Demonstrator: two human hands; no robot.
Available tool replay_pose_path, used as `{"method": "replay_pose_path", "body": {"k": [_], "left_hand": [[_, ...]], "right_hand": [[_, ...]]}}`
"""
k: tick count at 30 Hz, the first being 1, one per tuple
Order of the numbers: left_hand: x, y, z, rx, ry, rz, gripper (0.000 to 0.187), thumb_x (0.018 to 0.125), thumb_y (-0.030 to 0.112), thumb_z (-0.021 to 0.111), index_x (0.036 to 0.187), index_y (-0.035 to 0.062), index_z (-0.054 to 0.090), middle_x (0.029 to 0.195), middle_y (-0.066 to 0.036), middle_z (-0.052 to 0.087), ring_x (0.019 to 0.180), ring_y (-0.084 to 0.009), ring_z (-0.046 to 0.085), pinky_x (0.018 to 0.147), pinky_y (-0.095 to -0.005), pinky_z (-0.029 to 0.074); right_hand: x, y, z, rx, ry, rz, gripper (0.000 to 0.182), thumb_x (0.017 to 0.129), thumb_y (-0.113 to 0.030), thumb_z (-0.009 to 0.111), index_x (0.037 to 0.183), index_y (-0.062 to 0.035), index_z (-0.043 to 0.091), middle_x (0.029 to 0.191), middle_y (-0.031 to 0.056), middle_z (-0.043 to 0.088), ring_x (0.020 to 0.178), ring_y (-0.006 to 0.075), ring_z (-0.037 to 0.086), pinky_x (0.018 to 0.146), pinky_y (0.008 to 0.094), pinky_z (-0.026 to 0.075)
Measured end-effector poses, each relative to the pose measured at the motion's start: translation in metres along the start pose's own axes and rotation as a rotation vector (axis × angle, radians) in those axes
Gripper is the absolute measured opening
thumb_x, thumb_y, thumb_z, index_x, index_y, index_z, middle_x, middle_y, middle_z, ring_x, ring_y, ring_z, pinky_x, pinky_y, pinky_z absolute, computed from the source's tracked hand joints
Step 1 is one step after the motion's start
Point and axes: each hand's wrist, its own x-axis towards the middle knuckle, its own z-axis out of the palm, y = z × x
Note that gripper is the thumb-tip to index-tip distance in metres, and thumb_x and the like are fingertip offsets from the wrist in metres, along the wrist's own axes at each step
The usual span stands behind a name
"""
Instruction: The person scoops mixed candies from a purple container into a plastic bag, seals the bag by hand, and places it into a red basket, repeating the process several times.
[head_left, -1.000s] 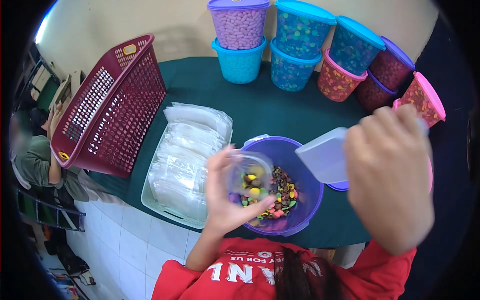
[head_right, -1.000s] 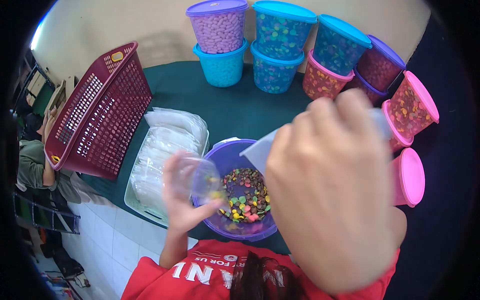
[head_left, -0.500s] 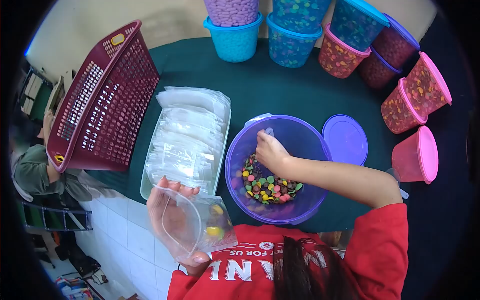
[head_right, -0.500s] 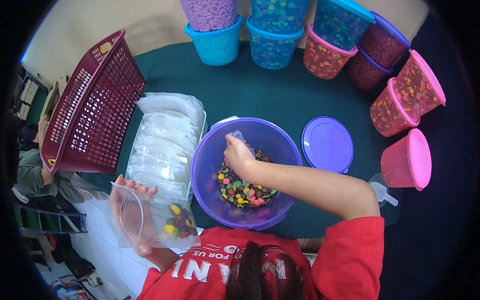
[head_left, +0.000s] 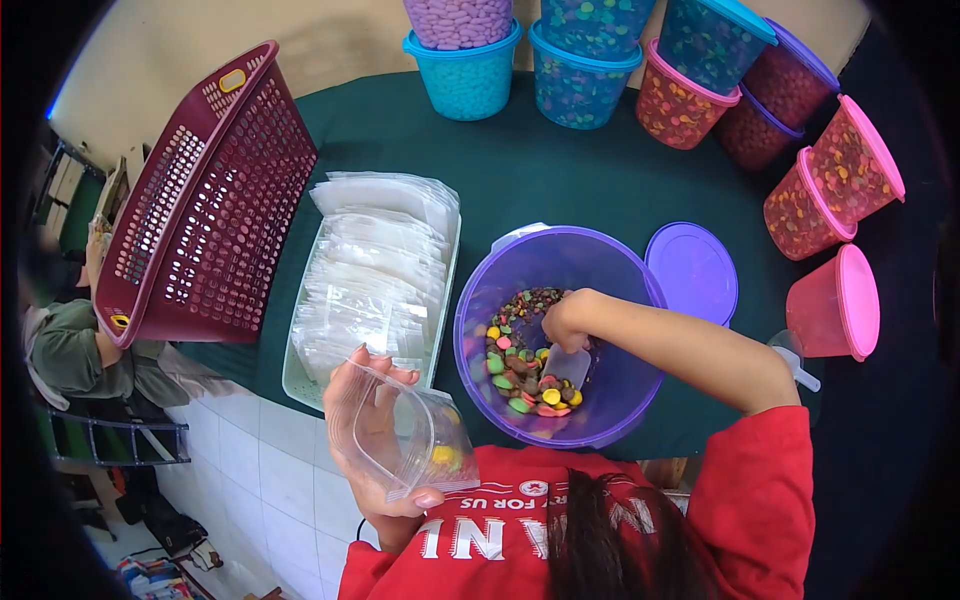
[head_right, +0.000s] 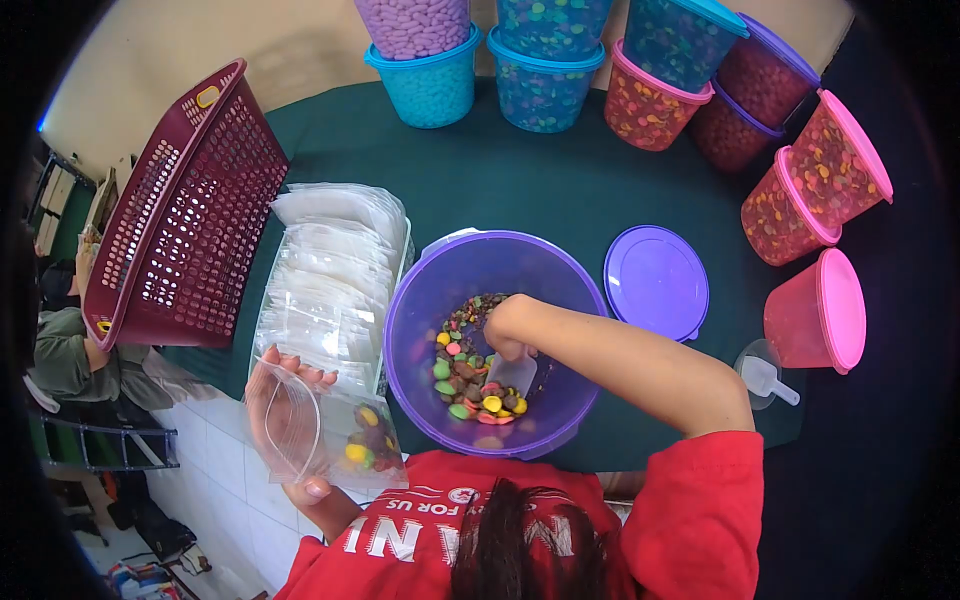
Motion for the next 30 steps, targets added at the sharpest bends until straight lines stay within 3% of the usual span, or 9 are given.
{"method": "replay_pose_path", "body": {"k": [6, 12, 18, 19, 20, 22, 25, 28, 30], "left_hand": [[-0.001, 0.003, 0.001, -0.006, 0.023, 0.030, 0.121, 0.027, 0.050, 0.079, 0.122, -0.0047, 0.028, 0.105, -0.011, 0.043, 0.093, -0.0243, 0.050, 0.082, -0.0403, 0.043], [0.000, 0.012, 0.010, -0.144, 0.046, 0.187, 0.124, 0.032, 0.058, 0.076, 0.125, -0.0040, 0.023, 0.112, -0.012, 0.037, 0.100, -0.0245, 0.045, 0.084, -0.0438, 0.041], [0.018, 0.013, 0.021, -0.197, 0.159, 0.299, 0.119, 0.044, 0.065, 0.069, 0.127, -0.0033, 0.018, 0.119, -0.013, 0.033, 0.105, -0.0244, 0.042, 0.087, -0.0459, 0.039], [0.021, 0.011, 0.029, -0.080, 0.027, 0.377, 0.107, 0.056, 0.060, 0.066, 0.128, -0.0027, 0.016, 0.121, -0.014, 0.031, 0.107, -0.0251, 0.039, 0.090, -0.0461, 0.036], [0.021, 0.005, 0.037, -0.084, 0.026, 0.386, 0.107, 0.056, 0.060, 0.066, 0.128, -0.0027, 0.016, 0.121, -0.014, 0.031, 0.107, -0.0251, 0.039, 0.090, -0.0461, 0.036], [0.021, -0.016, 0.054, -0.120, 0.059, 0.249, 0.090, 0.070, 0.043, 0.063, 0.128, -0.0026, 0.012, 0.123, -0.014, 0.027, 0.111, -0.0255, 0.035, 0.095, -0.0442, 0.031], [0.018, -0.039, 0.064, 0.129, -0.202, 0.193, 0.079, 0.075, 0.023, 0.062, 0.129, -0.0016, 0.009, 0.122, -0.015, 0.025, 0.113, -0.0265, 0.029, 0.094, -0.0419, 0.030], [0.017, -0.037, 0.076, 0.646, -0.444, 0.218, 0.083, 0.073, 0.025, 0.064, 0.125, -0.0110, 0.010, 0.117, -0.025, 0.025, 0.109, -0.0355, 0.031, 0.093, -0.0405, 0.028], [0.017, -0.039, 0.082, 0.668, -0.495, 0.221, 0.084, 0.072, 0.026, 0.064, 0.124, -0.0125, 0.011, 0.115, -0.026, 0.025, 0.108, -0.0369, 0.031, 0.092, -0.0405, 0.028]], "right_hand": [[-0.044, -0.002, -0.011, 0.310, 0.030, -0.393, 0.027, 0.067, -0.013, 0.056, 0.091, -0.0019, 0.061, 0.084, 0.0059, 0.062, 0.081, 0.0147, 0.056, 0.075, 0.0273, 0.040], [-0.085, 0.013, -0.022, 0.405, 0.058, -0.460, 0.025, 0.068, -0.016, 0.057, 0.087, 0.0003, 0.060, 0.076, 0.0054, 0.061, 0.074, 0.0127, 0.055, 0.070, 0.0285, 0.041], [-0.168, 0.031, -0.020, 0.475, 0.292, -0.465, 0.022, 0.073, -0.016, 0.051, 0.082, 0.0025, 0.058, 0.072, 0.0053, 0.058, 0.069, 0.0119, 0.053, 0.064, 0.0274, 0.042], [-0.181, 0.036, -0.019, 0.502, 0.336, -0.464, 0.022, 0.073, -0.016, 0.050, 0.082, 0.0030, 0.057, 0.071, 0.0054, 0.057, 0.069, 0.0120, 0.053, 0.063, 0.0271, 0.042], [-0.194, 0.040, -0.016, 0.568, 0.410, -0.486, 0.022, 0.073, -0.016, 0.049, 0.082, 0.0031, 0.058, 0.070, 0.0055, 0.057, 0.067, 0.0116, 0.052, 0.062, 0.0269, 0.042], [-0.224, 0.046, -0.015, 0.606, 0.504, -0.365, 0.024, 0.071, -0.019, 0.051, 0.081, 0.0008, 0.059, 0.071, 0.0048, 0.056, 0.069, 0.0127, 0.053, 0.065, 0.0258, 0.042], [-0.245, 0.059, -0.011, 0.691, 0.622, -0.338, 0.024, 0.070, -0.019, 0.050, 0.079, 0.0009, 0.059, 0.070, 0.0044, 0.055, 0.066, 0.0125, 0.051, 0.062, 0.0255, 0.041], [-0.258, 0.059, -0.014, 0.612, 0.680, -0.190, 0.025, 0.070, -0.020, 0.050, 0.078, 0.0013, 0.059, 0.068, 0.0040, 0.054, 0.064, 0.0123, 0.049, 0.060, 0.0254, 0.041], [-0.264, 0.049, -0.022, 0.535, 0.695, -0.101, 0.027, 0.069, -0.022, 0.049, 0.075, 0.0012, 0.060, 0.067, 0.0080, 0.056, 0.065, 0.0159, 0.053, 0.057, 0.0270, 0.041]]}}
